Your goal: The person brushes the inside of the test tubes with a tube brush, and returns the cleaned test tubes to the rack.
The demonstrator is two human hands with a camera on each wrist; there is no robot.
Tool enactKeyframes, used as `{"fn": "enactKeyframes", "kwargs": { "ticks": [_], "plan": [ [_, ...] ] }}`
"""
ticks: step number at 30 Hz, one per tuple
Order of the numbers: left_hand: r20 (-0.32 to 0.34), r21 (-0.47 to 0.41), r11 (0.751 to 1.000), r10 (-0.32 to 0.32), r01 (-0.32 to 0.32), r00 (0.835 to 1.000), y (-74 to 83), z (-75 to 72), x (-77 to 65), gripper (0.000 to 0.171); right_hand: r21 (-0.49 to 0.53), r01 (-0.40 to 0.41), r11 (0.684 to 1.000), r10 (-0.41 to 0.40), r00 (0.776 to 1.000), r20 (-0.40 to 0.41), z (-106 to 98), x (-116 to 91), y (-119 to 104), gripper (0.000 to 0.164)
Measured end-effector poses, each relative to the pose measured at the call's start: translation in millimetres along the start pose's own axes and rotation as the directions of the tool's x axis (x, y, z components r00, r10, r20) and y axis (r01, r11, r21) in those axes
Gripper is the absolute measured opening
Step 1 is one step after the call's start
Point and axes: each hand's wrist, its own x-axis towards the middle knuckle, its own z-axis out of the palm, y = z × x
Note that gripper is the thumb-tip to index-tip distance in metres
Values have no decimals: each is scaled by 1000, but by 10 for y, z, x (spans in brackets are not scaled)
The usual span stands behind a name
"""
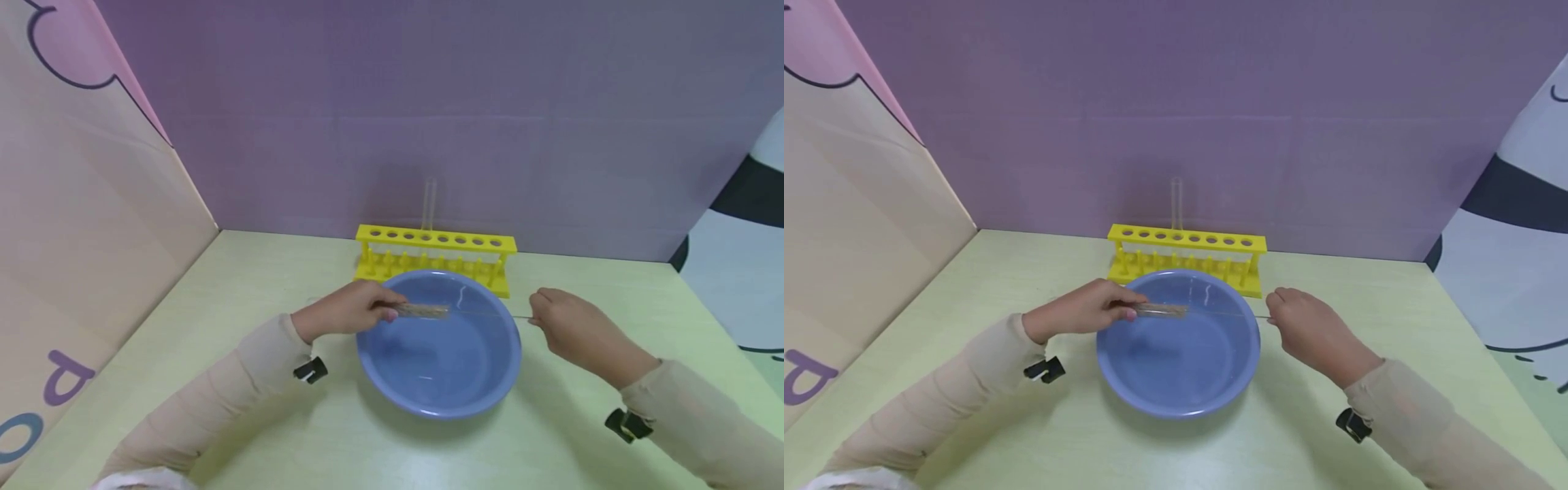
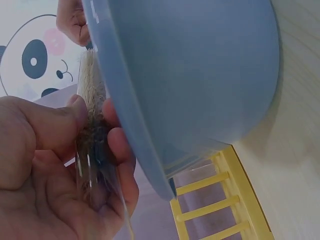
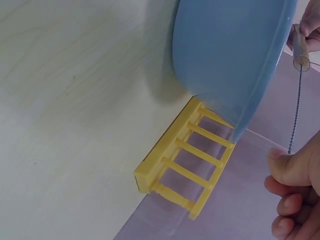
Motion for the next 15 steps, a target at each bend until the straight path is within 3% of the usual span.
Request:
{"fn": "enactKeyframes", "kwargs": {
  "ticks": [15],
  "plan": [
    [17, -33, 999, 2, -2, 1000, -46, -26, -32, 31, -34, -16, 999, 17, 1000, 19, 18, -65, 48, 21]
  ]
}}
